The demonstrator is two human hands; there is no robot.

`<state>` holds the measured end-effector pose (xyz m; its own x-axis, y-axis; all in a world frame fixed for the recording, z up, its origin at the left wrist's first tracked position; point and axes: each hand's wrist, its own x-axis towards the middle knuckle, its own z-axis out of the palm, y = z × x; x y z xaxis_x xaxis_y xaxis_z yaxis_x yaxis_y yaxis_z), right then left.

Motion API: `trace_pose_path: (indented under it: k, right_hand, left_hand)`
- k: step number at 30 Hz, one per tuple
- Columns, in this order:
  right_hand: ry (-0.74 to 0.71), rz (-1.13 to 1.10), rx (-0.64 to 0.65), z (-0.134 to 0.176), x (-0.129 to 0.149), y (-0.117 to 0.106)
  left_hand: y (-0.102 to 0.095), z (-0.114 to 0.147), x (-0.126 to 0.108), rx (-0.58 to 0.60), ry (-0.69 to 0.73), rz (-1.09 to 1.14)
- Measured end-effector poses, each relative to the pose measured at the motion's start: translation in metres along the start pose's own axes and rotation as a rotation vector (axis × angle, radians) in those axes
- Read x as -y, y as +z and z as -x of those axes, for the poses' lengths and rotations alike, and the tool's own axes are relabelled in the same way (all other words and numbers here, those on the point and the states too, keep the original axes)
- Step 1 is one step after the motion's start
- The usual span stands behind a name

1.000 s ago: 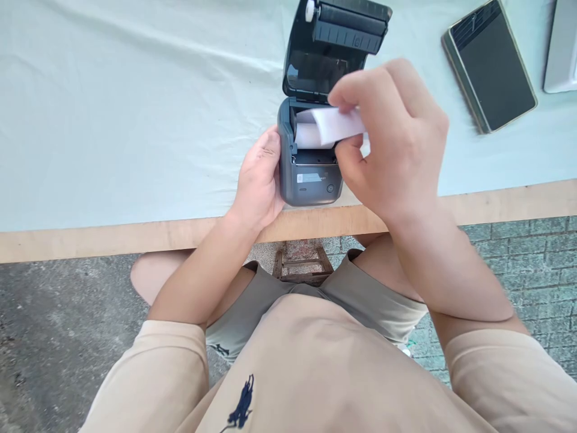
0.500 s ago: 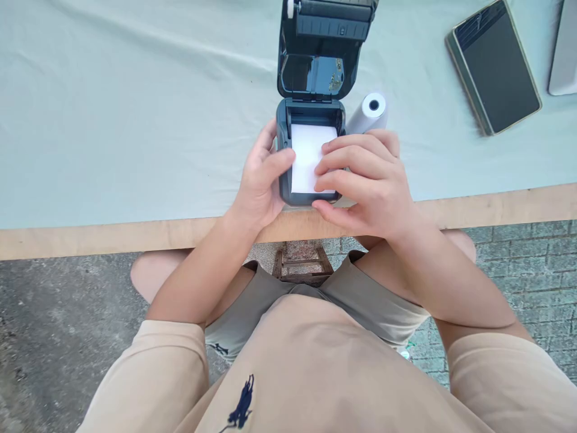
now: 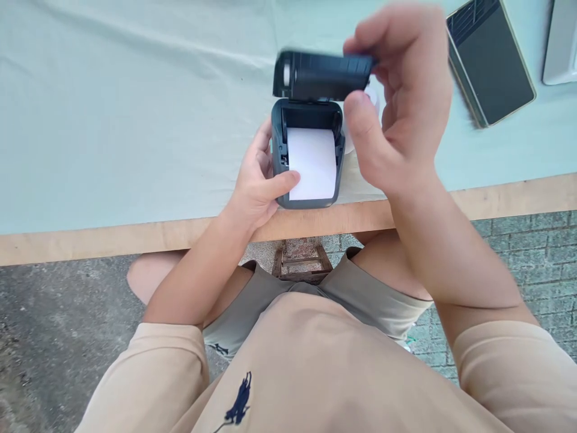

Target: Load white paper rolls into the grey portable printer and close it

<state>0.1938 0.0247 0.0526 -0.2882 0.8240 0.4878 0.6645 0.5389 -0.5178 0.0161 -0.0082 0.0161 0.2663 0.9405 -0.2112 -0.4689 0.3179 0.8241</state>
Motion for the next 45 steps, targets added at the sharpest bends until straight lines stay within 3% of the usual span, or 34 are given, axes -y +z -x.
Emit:
trace_pose_path:
  k: [3, 7, 11, 15, 18, 25, 30, 36, 45]
  right_hand:
    - [-0.127, -0.138, -0.07, 0.017, 0.004, 0.005]
    - [-0.2, -0.09, -0.034, 0.03, 0.004, 0.011]
    - [-0.225, -0.08, -0.034, 0.03, 0.002, 0.011]
    - [-0.241, -0.004, -0.116, 0.029, 0.0, 0.01]
    - [-0.257, 0.027, -0.119, 0.028, -0.001, 0.01]
    - [-0.21, 0.096, -0.037, 0.026, -0.004, 0.011]
    - [-0.129, -0.033, -0.032, 0.026, -0.006, 0.003]
    - [0.091, -0.025, 0.147, 0.023, -0.012, -0.008]
    - [0.126, -0.039, 0.279, 0.016, -0.013, -0.014]
  left_hand:
    - [-0.004, -0.001, 0.003, -0.001, 0.005, 0.027]
    - [-0.008, -0.005, 0.007, 0.071, 0.052, 0.083]
    - [-0.003, -0.005, 0.003, 0.009, 0.022, 0.08]
    - [0.005, -0.001, -0.002, -0.037, 0.005, 0.074]
    - [0.006, 0.0, -0.002, -0.024, 0.018, 0.085]
    - [0.005, -0.001, -0.001, -0.072, 0.005, 0.08]
    - [0.0, -0.002, 0.003, -0.004, 0.064, 0.084]
    - [-0.008, -0.005, 0.008, 0.072, 0.114, 0.063]
    - [-0.007, -0.006, 0.009, 0.093, 0.124, 0.07]
